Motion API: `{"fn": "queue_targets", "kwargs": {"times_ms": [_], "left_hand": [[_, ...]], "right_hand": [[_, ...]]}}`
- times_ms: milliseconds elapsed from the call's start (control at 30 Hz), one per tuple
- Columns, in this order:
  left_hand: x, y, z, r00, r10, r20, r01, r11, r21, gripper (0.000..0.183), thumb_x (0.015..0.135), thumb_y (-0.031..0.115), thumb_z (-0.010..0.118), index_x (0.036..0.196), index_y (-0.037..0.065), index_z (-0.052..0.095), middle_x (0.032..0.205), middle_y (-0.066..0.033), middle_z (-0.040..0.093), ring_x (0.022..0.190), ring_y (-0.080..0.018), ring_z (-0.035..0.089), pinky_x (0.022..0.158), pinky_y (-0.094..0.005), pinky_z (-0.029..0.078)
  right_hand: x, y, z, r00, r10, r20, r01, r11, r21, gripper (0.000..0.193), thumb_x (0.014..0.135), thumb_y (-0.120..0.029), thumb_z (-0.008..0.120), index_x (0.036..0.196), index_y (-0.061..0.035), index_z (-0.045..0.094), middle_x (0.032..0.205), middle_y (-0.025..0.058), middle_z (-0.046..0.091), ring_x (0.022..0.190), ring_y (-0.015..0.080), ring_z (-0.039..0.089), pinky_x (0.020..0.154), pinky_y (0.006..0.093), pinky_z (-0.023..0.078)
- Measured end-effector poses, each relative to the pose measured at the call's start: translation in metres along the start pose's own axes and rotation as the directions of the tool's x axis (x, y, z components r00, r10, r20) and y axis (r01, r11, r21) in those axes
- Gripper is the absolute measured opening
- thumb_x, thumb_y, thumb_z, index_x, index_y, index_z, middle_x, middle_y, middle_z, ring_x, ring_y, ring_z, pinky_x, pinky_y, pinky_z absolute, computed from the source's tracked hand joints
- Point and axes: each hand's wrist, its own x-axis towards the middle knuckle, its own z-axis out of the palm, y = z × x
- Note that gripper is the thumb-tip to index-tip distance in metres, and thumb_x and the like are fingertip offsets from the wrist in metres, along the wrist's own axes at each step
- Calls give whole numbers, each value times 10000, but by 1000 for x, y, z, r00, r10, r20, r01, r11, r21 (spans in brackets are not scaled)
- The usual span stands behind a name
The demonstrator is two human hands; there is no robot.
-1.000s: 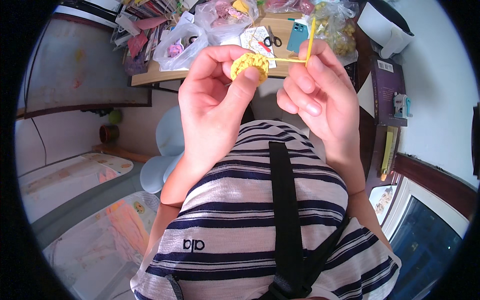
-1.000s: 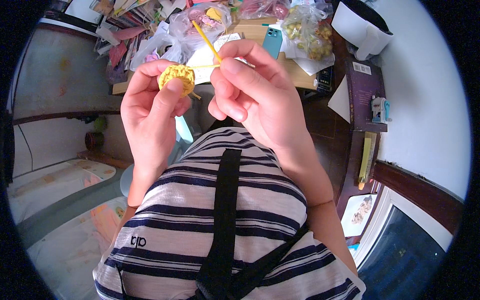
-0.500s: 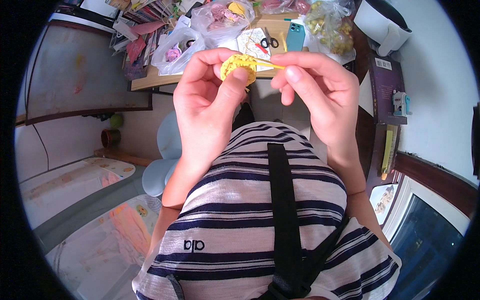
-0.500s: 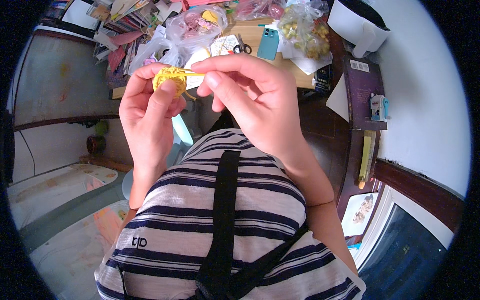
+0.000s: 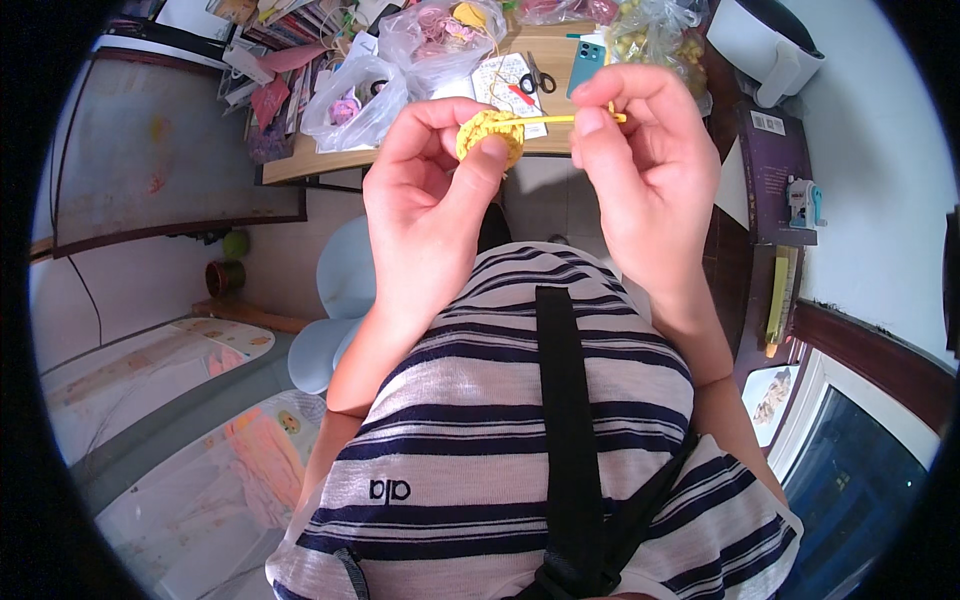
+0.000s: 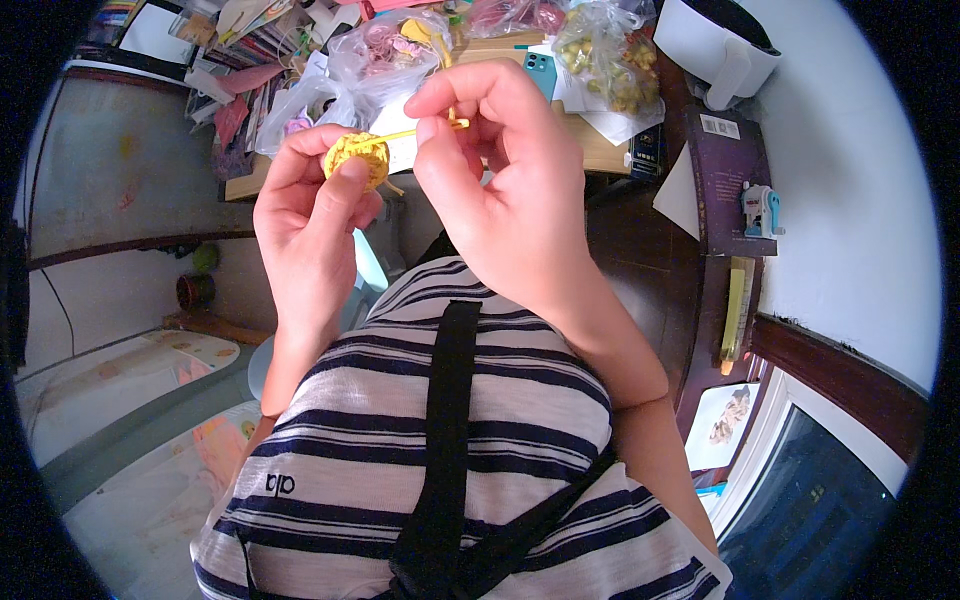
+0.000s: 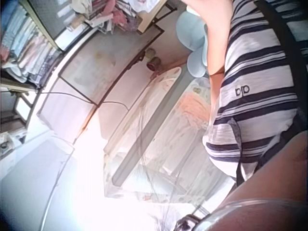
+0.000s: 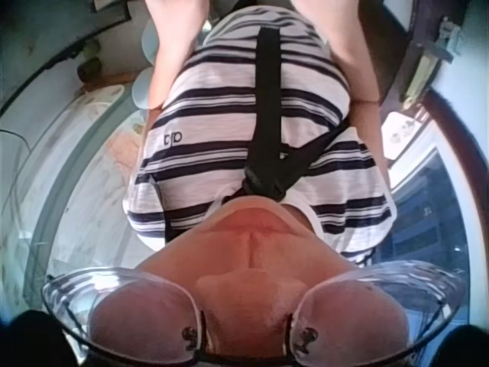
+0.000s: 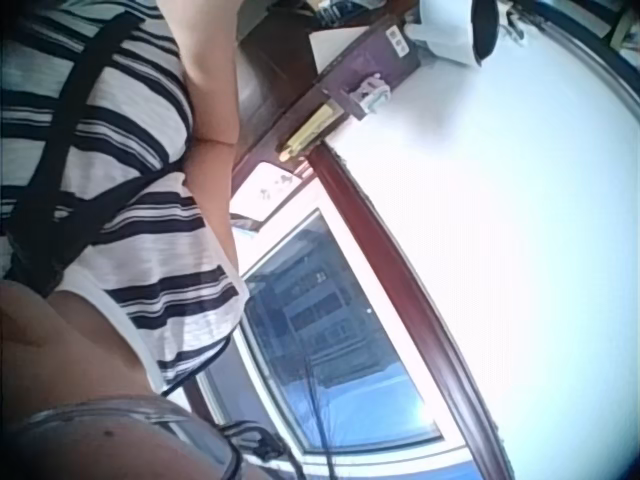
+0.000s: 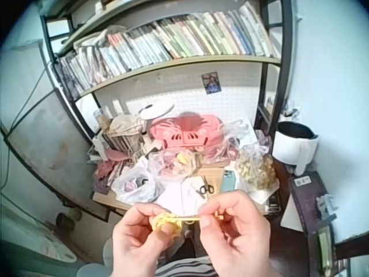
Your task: The person crochets a small yellow circular piece using a red crochet hook and yellow yarn. They then cut the yarn with scissors, retrieve a needle from a plastic bag, and sew the yarn end into the crocheted piece to secure it.
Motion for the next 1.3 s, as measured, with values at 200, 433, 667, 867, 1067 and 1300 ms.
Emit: {"fn": "queue_targets", "kwargs": {"times_ms": [200, 433, 667, 867, 1067, 1300], "left_hand": [[3, 0, -5, 993, -121, 9, 121, 991, -51, 144, 866, 1, 541, 1010, -11, 549, 820, -22, 566, 594, -47, 420, 526, -190, 339], [3, -1, -7, 985, -172, 8, 172, 980, -103, 149, 846, -4, 538, 994, -11, 549, 811, -19, 565, 592, -50, 419, 525, -191, 338], [0, -6, -3, 999, 25, -20, -23, 997, 67, 129, 905, 60, 570, 1019, -1, 567, 828, -20, 584, 631, -43, 461, 541, -184, 368], [-1, -9, -3, 997, 74, 10, -75, 994, 79, 160, 922, 116, 597, 1031, 4, 563, 822, 0, 572, 640, -38, 470, 550, -178, 375], [0, -9, -2, 995, 97, 6, -97, 991, 87, 171, 924, 124, 598, 1036, 2, 553, 822, -6, 582, 632, -45, 477, 550, -181, 372], [0, 1, 4, 999, 4, 55, 0, 998, -67, 138, 916, 56, 587, 1019, -26, 544, 867, -19, 585, 765, -58, 553, 694, -195, 464]], "right_hand": [[12, 9, -2, 961, 271, 48, -272, 907, 323, 121, 897, 5, 449, 971, 9, 545, 738, 4, 462, 562, 51, 366, 604, 283, 418], [17, 13, -6, 985, 146, 97, -166, 955, 245, 126, 849, 20, 546, 970, -1, 574, 763, 0, 580, 639, 31, 525, 580, 173, 415], [23, 7, -4, 994, 61, 95, -62, 998, 4, 142, 870, 16, 533, 1007, 3, 565, 810, 16, 578, 692, 64, 577, 604, 177, 436], [21, 1, -3, 985, 125, 115, -135, 988, 78, 136, 894, -28, 555, 1021, 7, 588, 799, 17, 589, 675, 54, 552, 610, 178, 435], [5, 16, 9, 995, -8, 104, 1, 998, 61, 129, 937, -98, 561, 1000, 11, 589, 736, 36, 612, 628, 61, 560, 568, 188, 452], [5, 25, 11, 984, -176, 26, 176, 984, -35, 135, 973, -125, 499, 959, 8, 523, 696, 46, 587, 618, 78, 565, 563, 216, 465]]}}
